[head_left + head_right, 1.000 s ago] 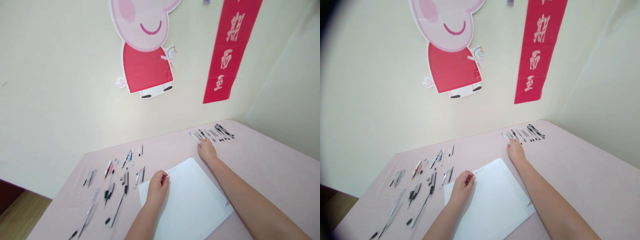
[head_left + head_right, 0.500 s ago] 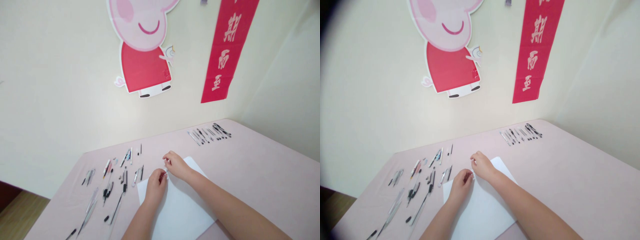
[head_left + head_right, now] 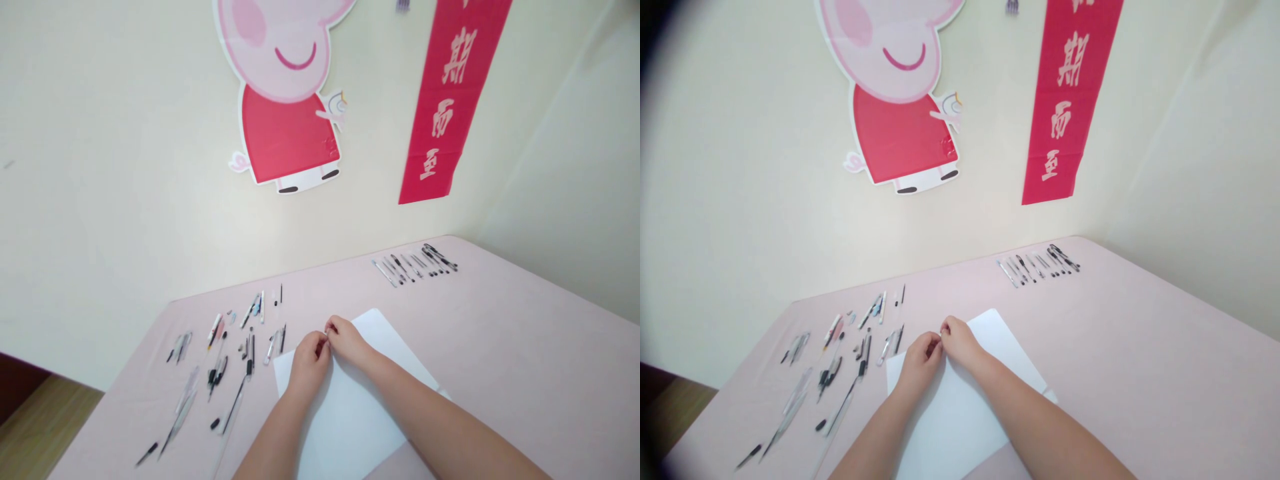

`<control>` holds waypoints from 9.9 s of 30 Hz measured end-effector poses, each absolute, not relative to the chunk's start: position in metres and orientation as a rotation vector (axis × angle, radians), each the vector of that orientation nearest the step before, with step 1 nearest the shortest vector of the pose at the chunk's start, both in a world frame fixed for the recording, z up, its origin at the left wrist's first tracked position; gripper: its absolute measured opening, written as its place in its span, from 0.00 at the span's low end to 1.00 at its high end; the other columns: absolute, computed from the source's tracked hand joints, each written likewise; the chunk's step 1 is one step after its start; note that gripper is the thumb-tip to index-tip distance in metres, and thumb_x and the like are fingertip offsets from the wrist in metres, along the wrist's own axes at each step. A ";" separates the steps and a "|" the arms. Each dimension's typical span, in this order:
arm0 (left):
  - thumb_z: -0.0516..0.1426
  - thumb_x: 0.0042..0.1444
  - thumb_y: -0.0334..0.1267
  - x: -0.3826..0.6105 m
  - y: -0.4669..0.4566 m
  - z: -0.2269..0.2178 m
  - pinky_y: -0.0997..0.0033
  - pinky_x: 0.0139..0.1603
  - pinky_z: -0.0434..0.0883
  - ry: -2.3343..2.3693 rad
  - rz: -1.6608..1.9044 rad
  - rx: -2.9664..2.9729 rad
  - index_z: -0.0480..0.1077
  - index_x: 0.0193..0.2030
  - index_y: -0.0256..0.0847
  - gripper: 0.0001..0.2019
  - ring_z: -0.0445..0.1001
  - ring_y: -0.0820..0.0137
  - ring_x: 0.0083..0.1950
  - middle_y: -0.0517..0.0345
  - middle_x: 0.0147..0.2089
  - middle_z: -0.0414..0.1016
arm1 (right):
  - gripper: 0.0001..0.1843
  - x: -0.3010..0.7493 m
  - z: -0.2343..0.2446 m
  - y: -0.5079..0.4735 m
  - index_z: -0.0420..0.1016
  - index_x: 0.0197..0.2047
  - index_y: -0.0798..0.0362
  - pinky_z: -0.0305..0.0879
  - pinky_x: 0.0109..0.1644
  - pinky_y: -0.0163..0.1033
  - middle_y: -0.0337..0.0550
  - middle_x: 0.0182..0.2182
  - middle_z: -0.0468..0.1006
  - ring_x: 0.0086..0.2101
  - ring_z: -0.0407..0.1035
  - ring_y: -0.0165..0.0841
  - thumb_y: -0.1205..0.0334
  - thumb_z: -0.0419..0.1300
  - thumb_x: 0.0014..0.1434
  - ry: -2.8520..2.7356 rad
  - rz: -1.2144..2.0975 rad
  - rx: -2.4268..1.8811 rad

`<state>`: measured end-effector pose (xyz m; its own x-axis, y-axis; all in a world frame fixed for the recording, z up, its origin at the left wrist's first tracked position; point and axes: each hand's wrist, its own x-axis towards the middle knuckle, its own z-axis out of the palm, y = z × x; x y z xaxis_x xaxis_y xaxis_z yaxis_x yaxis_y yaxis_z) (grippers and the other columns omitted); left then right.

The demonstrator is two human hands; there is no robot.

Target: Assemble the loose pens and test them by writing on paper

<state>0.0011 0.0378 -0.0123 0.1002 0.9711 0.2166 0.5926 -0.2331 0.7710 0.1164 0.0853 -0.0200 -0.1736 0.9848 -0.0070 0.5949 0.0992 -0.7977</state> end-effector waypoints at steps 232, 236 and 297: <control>0.45 0.58 0.36 -0.054 0.049 0.007 0.59 0.47 0.65 1.813 1.039 2.329 0.67 0.44 0.39 0.12 0.67 0.62 0.46 0.49 0.43 0.68 | 0.09 0.098 -0.007 0.091 0.67 0.29 0.55 0.63 0.23 0.31 0.34 0.21 0.69 0.23 0.67 0.26 0.61 0.61 0.44 -1.253 1.458 -0.860; 0.46 0.58 0.34 -0.052 0.047 0.010 0.60 0.46 0.65 1.835 0.956 2.394 0.67 0.44 0.40 0.12 0.67 0.63 0.46 0.48 0.45 0.67 | 0.05 0.098 -0.009 0.091 0.67 0.28 0.55 0.63 0.24 0.31 0.34 0.20 0.69 0.22 0.66 0.26 0.64 0.58 0.46 -1.379 1.338 -0.933; 0.50 0.51 0.31 -0.051 0.033 0.009 0.70 0.29 0.58 2.404 0.669 1.960 0.61 0.32 0.41 0.02 0.69 0.66 0.30 0.55 0.28 0.70 | 0.08 0.094 -0.030 0.093 0.73 0.33 0.54 0.64 0.26 0.32 0.39 0.24 0.72 0.22 0.65 0.26 0.66 0.55 0.49 -1.607 1.128 -0.984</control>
